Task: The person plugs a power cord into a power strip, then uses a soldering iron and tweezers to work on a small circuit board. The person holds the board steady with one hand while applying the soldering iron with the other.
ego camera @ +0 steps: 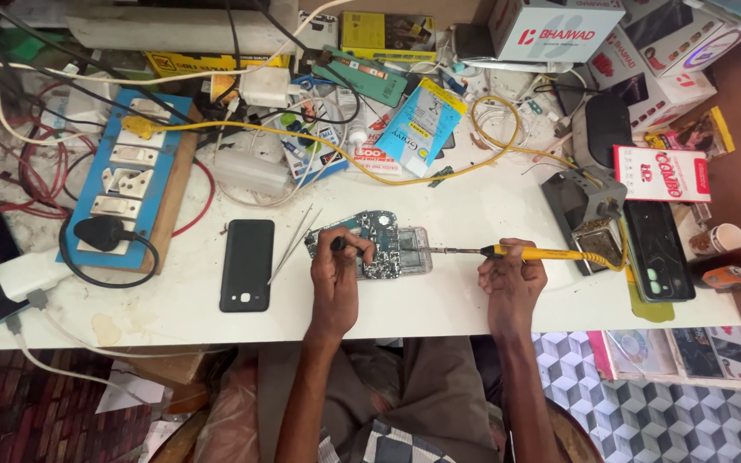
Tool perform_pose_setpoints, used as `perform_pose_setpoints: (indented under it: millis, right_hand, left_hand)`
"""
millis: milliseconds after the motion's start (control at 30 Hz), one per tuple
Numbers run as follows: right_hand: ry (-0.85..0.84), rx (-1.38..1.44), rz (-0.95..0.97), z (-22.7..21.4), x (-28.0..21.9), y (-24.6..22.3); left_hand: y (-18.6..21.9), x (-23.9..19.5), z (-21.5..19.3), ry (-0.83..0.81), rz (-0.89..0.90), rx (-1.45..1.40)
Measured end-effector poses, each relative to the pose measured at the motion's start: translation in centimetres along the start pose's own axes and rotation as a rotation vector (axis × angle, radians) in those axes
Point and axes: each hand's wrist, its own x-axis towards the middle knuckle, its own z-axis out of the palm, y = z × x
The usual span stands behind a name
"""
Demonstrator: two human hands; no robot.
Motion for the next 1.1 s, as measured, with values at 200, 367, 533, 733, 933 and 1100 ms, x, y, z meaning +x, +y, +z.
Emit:
perform_pose_setpoints:
  millis: [200, 367, 533, 733, 933, 1100]
  right_hand:
    - [0.025, -0.058, 0.022, 1.0, 0.0, -0.1]
    - [-0.009, -0.101, 0.003, 1.3, 0.2, -0.3]
    - [-0.022, -0.096, 0.013, 1.1, 0.2, 0.0]
    - [-0.039, -0.135, -0.022, 1.0, 0.1, 0.1]
    - [-0.041, -0.120, -0.030, 0.8, 0.0, 0.2]
    - [-0.040, -0.108, -0.027, 0.9, 0.0, 0.2]
  left_hand:
    - [0.0, 0.0, 0.0, 0.012, 0.001, 0.006]
    - [-0.1, 0.0, -0.1, 0.029, -0.040, 0.009]
    - [-0.2, -0.1, -0.1, 0.008, 0.011, -0.020]
    - [0.1, -0.1, -0.1, 0.018, -0.018, 0.012]
    - [0.1, -0.1, -0.1, 0.012, -0.009, 0.029]
    - [0.2, -0.1, -0.1, 0.016, -0.038, 0.029]
